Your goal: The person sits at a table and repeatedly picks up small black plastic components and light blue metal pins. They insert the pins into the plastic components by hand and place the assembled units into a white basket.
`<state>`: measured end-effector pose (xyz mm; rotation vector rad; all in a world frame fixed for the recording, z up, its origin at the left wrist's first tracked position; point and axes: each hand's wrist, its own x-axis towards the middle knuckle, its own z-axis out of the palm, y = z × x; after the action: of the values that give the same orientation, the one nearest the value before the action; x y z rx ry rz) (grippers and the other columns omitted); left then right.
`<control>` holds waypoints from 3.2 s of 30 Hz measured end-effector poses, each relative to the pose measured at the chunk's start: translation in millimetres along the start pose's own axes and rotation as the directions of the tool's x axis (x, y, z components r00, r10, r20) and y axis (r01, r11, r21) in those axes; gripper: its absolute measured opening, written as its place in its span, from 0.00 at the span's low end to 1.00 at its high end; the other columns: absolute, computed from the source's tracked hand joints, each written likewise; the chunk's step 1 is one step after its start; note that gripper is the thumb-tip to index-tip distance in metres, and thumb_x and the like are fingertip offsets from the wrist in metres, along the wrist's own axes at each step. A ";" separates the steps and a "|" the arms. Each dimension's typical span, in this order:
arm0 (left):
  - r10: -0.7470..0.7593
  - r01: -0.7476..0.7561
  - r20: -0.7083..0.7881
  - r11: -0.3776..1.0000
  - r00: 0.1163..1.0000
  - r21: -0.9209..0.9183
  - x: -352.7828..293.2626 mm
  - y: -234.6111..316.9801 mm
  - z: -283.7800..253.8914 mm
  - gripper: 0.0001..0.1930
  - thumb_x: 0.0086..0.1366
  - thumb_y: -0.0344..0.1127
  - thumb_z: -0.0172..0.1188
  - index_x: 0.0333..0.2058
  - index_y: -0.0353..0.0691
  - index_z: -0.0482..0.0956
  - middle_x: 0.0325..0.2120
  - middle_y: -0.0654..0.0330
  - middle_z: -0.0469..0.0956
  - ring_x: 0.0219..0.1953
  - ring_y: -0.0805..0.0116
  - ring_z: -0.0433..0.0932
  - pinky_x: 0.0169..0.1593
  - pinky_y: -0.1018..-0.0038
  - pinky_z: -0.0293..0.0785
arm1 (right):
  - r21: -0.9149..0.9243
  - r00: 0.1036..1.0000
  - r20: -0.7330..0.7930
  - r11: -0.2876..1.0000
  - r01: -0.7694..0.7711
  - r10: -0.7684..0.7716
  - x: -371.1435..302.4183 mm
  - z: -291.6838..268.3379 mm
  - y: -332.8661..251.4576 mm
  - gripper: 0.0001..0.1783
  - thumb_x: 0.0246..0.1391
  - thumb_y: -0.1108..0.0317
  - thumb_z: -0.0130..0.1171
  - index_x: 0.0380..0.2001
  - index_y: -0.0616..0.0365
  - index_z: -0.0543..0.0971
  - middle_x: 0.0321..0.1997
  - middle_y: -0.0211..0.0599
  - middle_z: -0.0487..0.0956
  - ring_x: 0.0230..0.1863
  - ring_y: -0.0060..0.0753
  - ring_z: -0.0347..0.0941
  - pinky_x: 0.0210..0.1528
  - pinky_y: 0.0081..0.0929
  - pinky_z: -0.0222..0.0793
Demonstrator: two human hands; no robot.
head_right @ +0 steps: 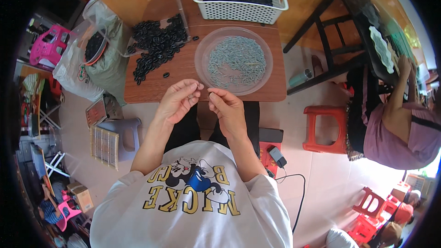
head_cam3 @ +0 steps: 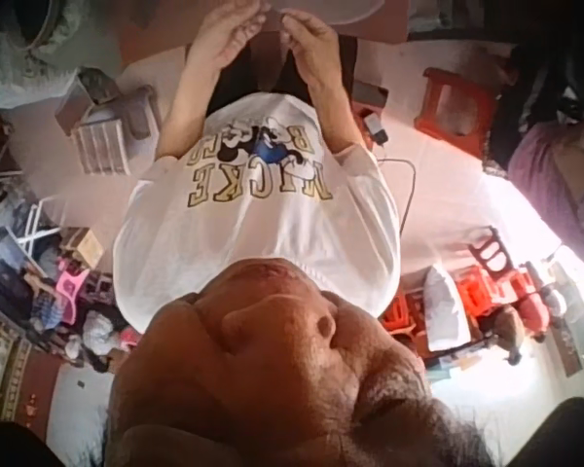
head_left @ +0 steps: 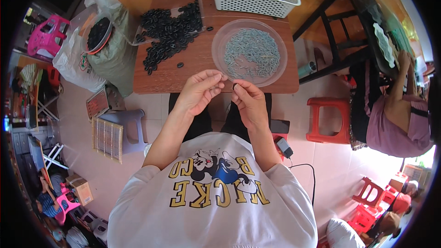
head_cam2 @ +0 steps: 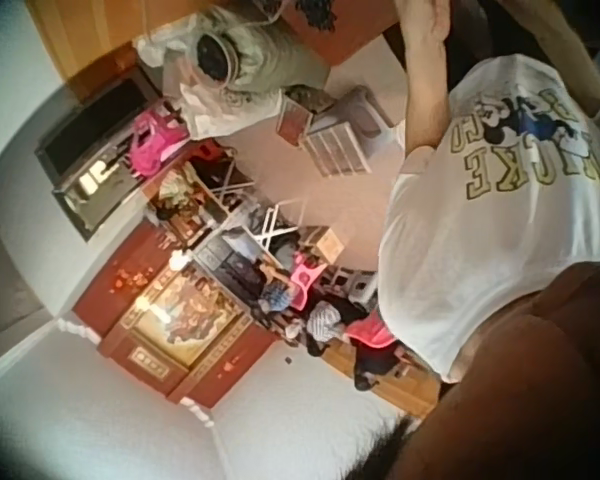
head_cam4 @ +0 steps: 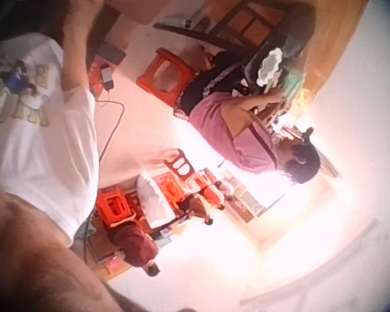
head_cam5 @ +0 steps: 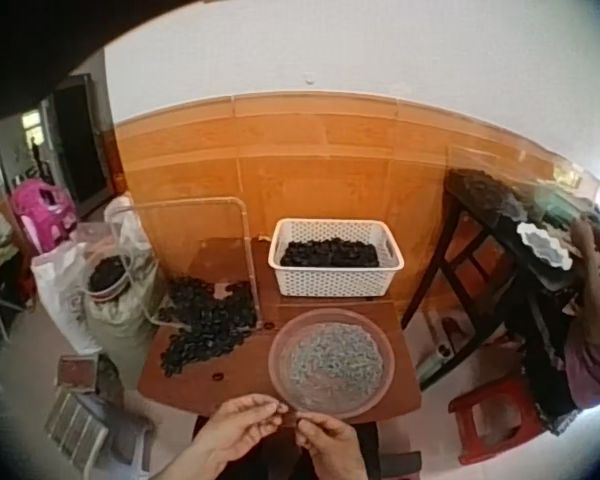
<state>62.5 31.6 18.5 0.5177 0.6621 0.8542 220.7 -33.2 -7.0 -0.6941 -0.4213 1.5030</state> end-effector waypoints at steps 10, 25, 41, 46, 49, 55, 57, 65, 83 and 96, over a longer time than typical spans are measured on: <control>0.177 -0.182 -0.067 0.980 0.982 -0.082 -22.1 4.2 -13.0 0.07 0.58 0.23 0.59 0.37 0.32 0.77 0.30 0.58 0.79 0.27 0.78 0.75 0.30 0.85 0.70 | -0.288 0.999 -0.049 0.957 -0.026 0.012 5.6 46.1 5.0 0.10 0.51 0.78 0.58 0.39 0.68 0.78 0.34 0.42 0.80 0.33 0.28 0.79 0.33 0.17 0.74; 0.149 -0.155 -0.100 0.986 0.984 -0.065 -27.3 1.1 -16.7 0.08 0.57 0.23 0.60 0.36 0.32 0.77 0.28 0.58 0.79 0.25 0.78 0.75 0.28 0.86 0.69 | -0.475 0.996 -0.039 0.878 0.055 -0.083 3.4 51.1 6.6 0.08 0.49 0.78 0.60 0.35 0.68 0.79 0.30 0.42 0.81 0.28 0.27 0.78 0.32 0.18 0.74; 0.285 -0.270 -0.067 0.947 0.956 0.175 -31.4 -5.6 -21.7 0.09 0.56 0.25 0.62 0.36 0.32 0.79 0.27 0.60 0.80 0.26 0.79 0.74 0.30 0.85 0.68 | -0.539 0.988 -0.095 0.840 0.054 -0.124 -2.0 55.6 15.4 0.07 0.49 0.78 0.60 0.34 0.71 0.79 0.30 0.40 0.80 0.28 0.23 0.77 0.32 0.14 0.73; 0.274 -0.258 -0.115 0.957 0.955 0.134 -31.9 -2.1 -22.5 0.10 0.56 0.24 0.61 0.39 0.32 0.77 0.28 0.59 0.80 0.27 0.78 0.76 0.30 0.84 0.70 | -0.564 0.987 -0.071 0.822 0.081 -0.147 3.2 55.6 21.2 0.07 0.49 0.78 0.60 0.34 0.70 0.79 0.29 0.39 0.80 0.28 0.23 0.77 0.32 0.14 0.73; 0.278 -0.260 -0.132 0.956 0.952 0.139 -30.9 -5.7 -28.2 0.11 0.56 0.23 0.61 0.40 0.32 0.77 0.28 0.58 0.80 0.27 0.77 0.76 0.31 0.84 0.71 | -0.606 0.987 -0.072 0.792 0.073 -0.146 1.6 54.7 22.7 0.07 0.49 0.78 0.60 0.33 0.69 0.79 0.29 0.38 0.81 0.29 0.22 0.77 0.32 0.14 0.71; 0.294 -0.256 -0.142 0.937 0.945 0.237 -31.7 -7.3 -33.0 0.13 0.55 0.24 0.63 0.40 0.31 0.77 0.29 0.58 0.80 0.28 0.78 0.76 0.31 0.83 0.70 | -0.682 0.989 -0.101 0.731 0.012 -0.111 -1.2 54.0 26.2 0.07 0.49 0.76 0.61 0.33 0.68 0.80 0.29 0.37 0.81 0.28 0.21 0.77 0.31 0.13 0.70; 0.283 -0.244 -0.132 0.937 0.950 0.252 -31.8 -7.7 -34.3 0.13 0.55 0.25 0.63 0.40 0.31 0.77 0.29 0.58 0.80 0.28 0.78 0.76 0.31 0.84 0.69 | -0.698 0.990 -0.100 0.716 -0.001 -0.096 0.1 53.4 28.3 0.07 0.49 0.76 0.61 0.33 0.68 0.80 0.28 0.37 0.81 0.28 0.21 0.77 0.31 0.13 0.70; 0.279 -0.232 -0.191 0.944 0.941 0.233 -29.3 3.6 -48.5 0.12 0.55 0.26 0.63 0.39 0.31 0.78 0.28 0.58 0.80 0.27 0.78 0.76 0.31 0.84 0.69 | -0.638 0.987 -0.111 0.769 0.017 -0.114 6.0 52.0 34.9 0.07 0.49 0.77 0.61 0.32 0.69 0.79 0.28 0.36 0.80 0.27 0.21 0.77 0.32 0.14 0.71; 0.571 -0.083 -0.176 0.398 0.802 0.914 13.7 28.1 -95.3 0.08 0.56 0.27 0.62 0.36 0.34 0.79 0.32 0.59 0.79 0.28 0.70 0.77 0.32 0.76 0.72 | -0.521 0.995 -0.033 0.851 0.064 -0.095 25.4 51.6 35.2 0.06 0.49 0.77 0.60 0.33 0.66 0.78 0.29 0.33 0.79 0.29 0.20 0.75 0.35 0.15 0.70; 0.195 -0.194 -0.222 0.981 0.955 0.027 -27.4 26.9 -55.5 0.10 0.59 0.25 0.59 0.40 0.32 0.77 0.33 0.52 0.80 0.31 0.70 0.80 0.35 0.79 0.78 | -0.598 0.997 -0.008 0.799 0.062 -0.083 35.7 70.3 29.6 0.07 0.48 0.78 0.60 0.33 0.69 0.78 0.28 0.35 0.79 0.27 0.19 0.75 0.29 0.14 0.70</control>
<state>-4.0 32.7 6.6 0.5003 0.8291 1.1080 154.4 10.9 20.2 -1.1839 -0.9108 1.2765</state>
